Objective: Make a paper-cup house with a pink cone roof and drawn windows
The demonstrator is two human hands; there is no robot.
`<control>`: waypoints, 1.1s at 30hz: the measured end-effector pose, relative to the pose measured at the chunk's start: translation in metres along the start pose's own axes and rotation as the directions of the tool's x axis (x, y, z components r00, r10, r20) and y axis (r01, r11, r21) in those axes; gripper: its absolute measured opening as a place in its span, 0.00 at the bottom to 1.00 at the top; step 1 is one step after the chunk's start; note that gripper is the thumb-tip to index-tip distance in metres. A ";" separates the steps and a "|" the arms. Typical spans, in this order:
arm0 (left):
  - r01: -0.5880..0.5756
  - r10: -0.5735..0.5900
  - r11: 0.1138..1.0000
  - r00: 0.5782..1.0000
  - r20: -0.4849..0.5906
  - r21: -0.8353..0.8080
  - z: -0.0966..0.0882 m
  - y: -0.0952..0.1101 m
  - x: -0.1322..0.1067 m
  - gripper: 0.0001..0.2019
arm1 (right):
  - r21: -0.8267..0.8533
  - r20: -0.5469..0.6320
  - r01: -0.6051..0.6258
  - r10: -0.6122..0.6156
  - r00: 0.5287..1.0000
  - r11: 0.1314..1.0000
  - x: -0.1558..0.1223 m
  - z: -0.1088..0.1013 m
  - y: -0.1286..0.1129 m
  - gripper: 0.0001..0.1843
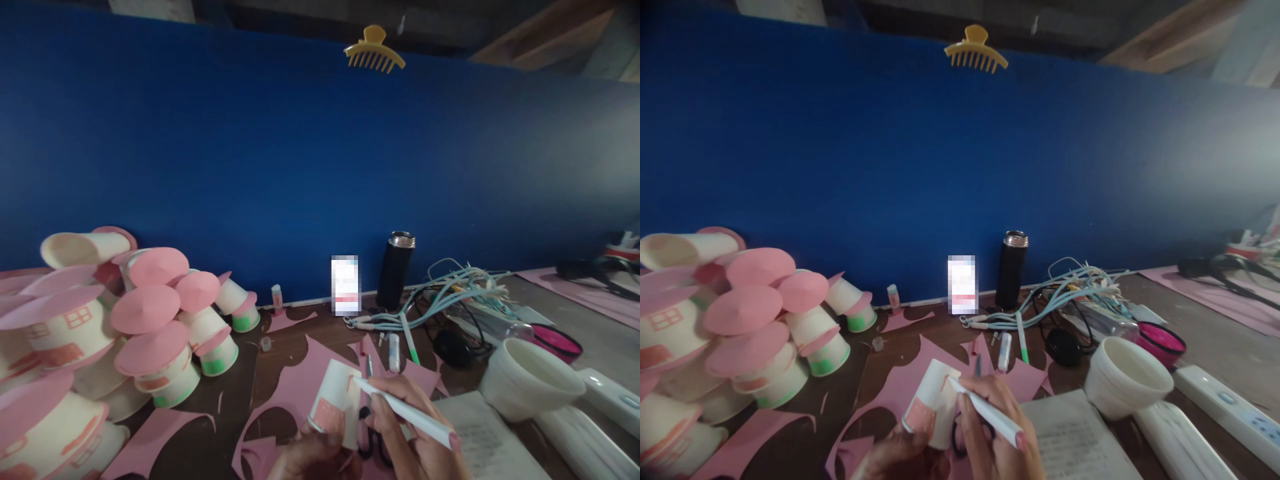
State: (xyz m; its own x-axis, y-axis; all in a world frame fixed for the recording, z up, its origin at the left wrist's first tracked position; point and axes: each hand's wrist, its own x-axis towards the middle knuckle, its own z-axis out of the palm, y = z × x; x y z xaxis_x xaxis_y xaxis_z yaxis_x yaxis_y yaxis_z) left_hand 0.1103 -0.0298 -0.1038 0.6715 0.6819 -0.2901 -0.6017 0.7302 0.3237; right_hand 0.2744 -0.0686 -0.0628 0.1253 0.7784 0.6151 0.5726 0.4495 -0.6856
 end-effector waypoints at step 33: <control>0.038 -0.032 0.998 0.992 0.124 -0.045 0.011 0.010 -0.007 0.15 | -0.042 0.001 0.010 -0.010 1.000 0.999 0.003 -0.003 -0.007 0.10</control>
State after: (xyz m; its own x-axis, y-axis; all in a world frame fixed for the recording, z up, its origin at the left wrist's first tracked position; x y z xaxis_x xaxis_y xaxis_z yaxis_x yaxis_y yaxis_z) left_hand 0.1045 -0.0277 -0.0887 0.7391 0.6474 -0.1860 -0.5946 0.7568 0.2716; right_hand 0.2734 -0.0709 -0.0556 0.1186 0.7747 0.6211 0.6072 0.4384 -0.6627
